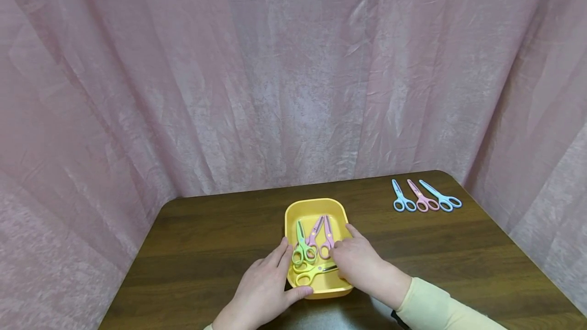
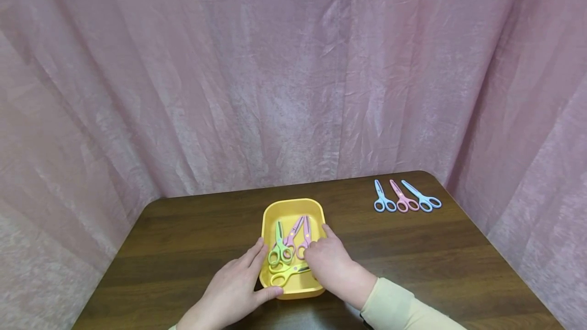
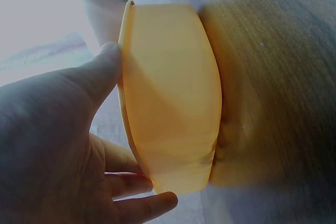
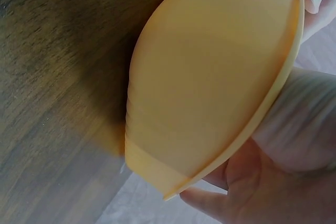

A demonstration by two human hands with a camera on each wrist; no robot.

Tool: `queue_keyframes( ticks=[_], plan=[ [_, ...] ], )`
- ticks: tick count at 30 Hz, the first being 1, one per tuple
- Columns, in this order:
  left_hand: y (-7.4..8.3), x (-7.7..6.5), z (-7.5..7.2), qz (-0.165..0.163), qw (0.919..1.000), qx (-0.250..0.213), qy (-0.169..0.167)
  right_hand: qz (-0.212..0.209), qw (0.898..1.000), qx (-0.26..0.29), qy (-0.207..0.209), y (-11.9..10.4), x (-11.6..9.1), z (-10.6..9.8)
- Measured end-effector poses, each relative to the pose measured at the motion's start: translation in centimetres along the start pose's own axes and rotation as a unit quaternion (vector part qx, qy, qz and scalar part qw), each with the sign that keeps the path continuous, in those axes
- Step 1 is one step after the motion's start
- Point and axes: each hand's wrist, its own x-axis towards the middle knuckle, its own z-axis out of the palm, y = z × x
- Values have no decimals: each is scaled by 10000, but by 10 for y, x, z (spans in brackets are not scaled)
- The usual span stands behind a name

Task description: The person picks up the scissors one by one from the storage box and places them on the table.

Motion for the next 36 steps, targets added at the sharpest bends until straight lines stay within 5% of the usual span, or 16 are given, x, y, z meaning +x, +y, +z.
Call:
queue_keyframes(
  ticks=[7,14,20,36],
  plan=[
    [0,0,0,8,10000,28,24,-125,9999,-41,42,-1,1,1],
    [0,0,0,4,10000,68,-4,-46,9966,29,821,-4,5,7],
    [-1,1,0,10,10000,64,-39,136,9943,35,1053,-5,14,17],
    [-1,0,-1,-20,10000,20,-68,592,9977,-244,210,-15,25,16]
  ],
)
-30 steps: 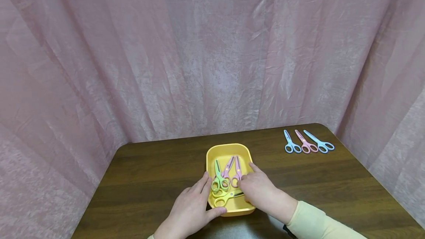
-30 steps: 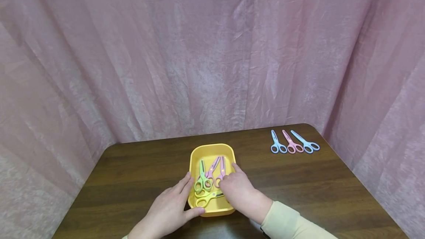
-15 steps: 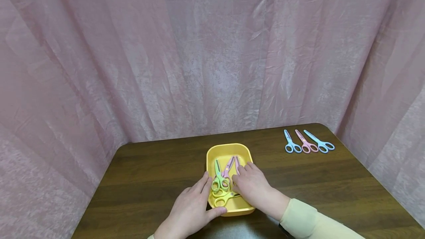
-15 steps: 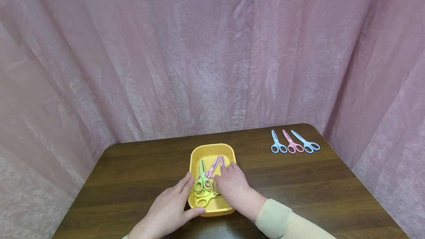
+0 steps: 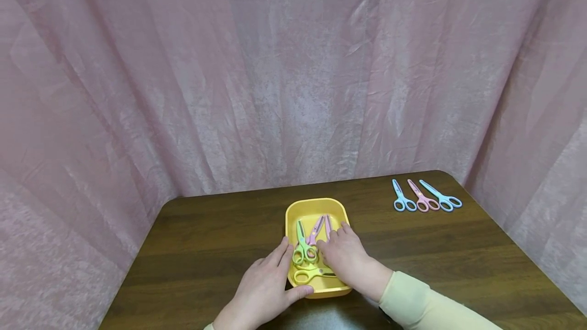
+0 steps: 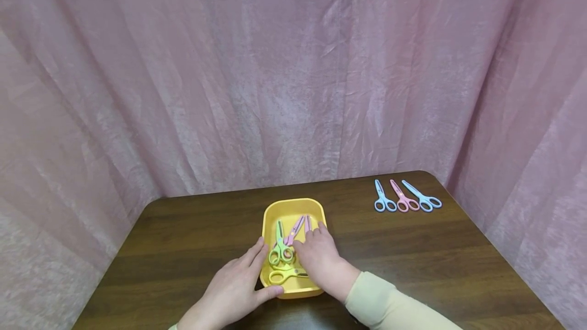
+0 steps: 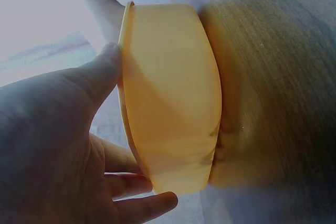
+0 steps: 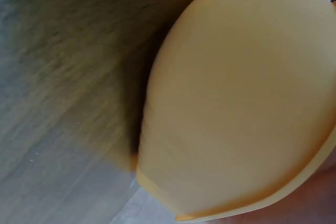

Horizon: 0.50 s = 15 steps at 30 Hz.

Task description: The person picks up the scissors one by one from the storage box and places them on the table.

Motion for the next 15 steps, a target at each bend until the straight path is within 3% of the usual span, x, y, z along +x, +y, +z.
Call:
queue_keyframes(
  ticks=[15],
  plan=[
    [-1,0,2,12,9999,-61,94,-63,9988,103,473,2,2,11]
  ],
)
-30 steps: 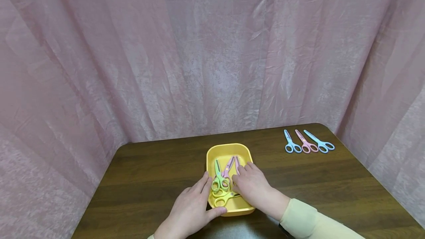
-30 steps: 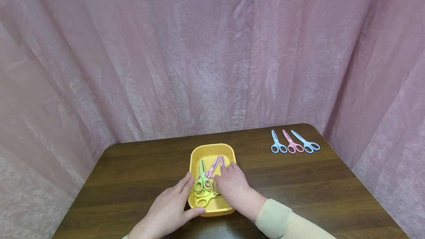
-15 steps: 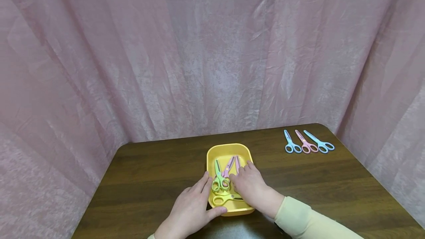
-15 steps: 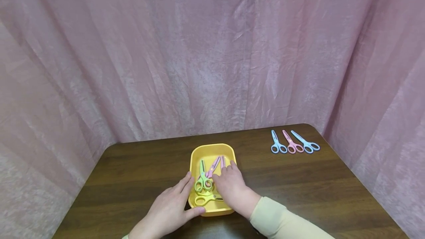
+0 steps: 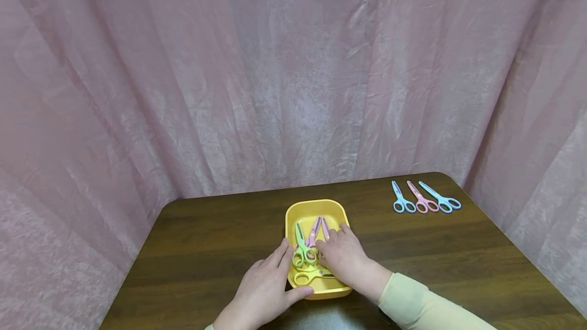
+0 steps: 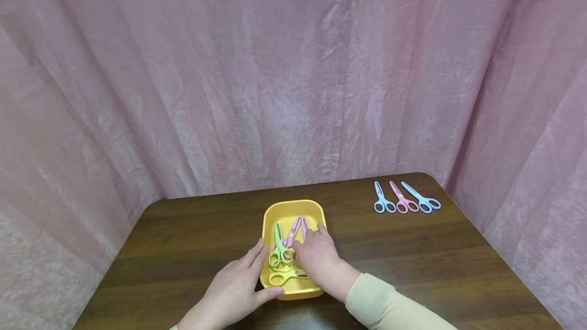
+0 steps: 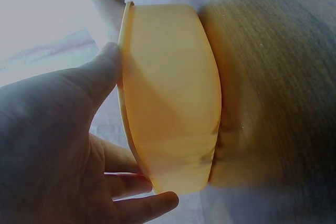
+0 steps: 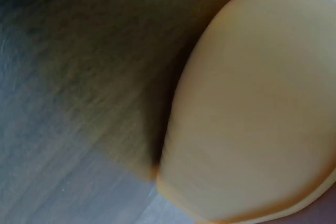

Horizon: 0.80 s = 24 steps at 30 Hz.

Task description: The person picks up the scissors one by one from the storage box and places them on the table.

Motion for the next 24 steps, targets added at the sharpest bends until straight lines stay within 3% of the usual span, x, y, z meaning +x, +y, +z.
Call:
queue_keyframes(
  ticks=[5,11,24],
  plan=[
    [-1,0,1,63,10000,17,70,27,9993,-8,382,0,-1,3],
    [-1,1,1,91,9999,39,107,153,9964,389,732,0,0,5],
    [0,0,1,0,10000,2,-7,134,9961,560,675,1,-1,7]
  ],
)
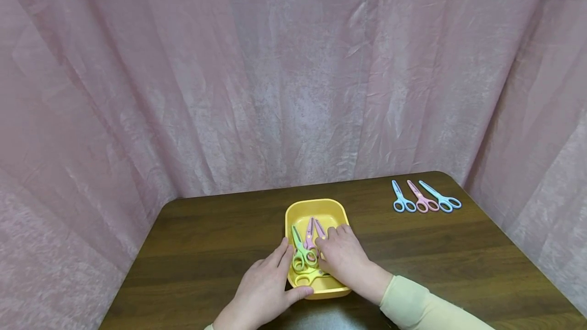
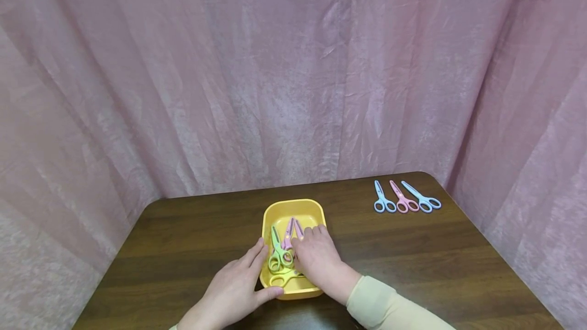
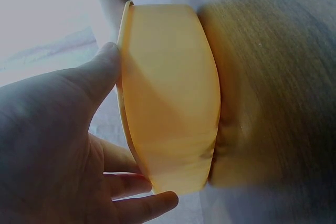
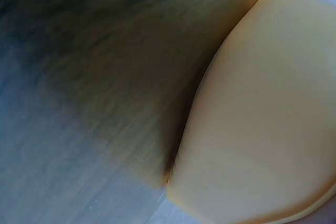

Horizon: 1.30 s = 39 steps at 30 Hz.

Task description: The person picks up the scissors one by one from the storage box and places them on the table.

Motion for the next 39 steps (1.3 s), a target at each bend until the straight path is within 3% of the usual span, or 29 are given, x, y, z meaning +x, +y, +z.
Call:
queue_keyframes(
  ticks=[13,24,39],
  plan=[
    [0,0,2,-3,10000,-29,-3,-129,9984,-126,530,0,-1,0],
    [-1,-1,0,4,10000,1,-24,-26,9988,275,396,5,-5,-19],
    [0,0,0,-19,10000,16,-28,-323,9838,382,1719,34,-26,-41]
  ],
)
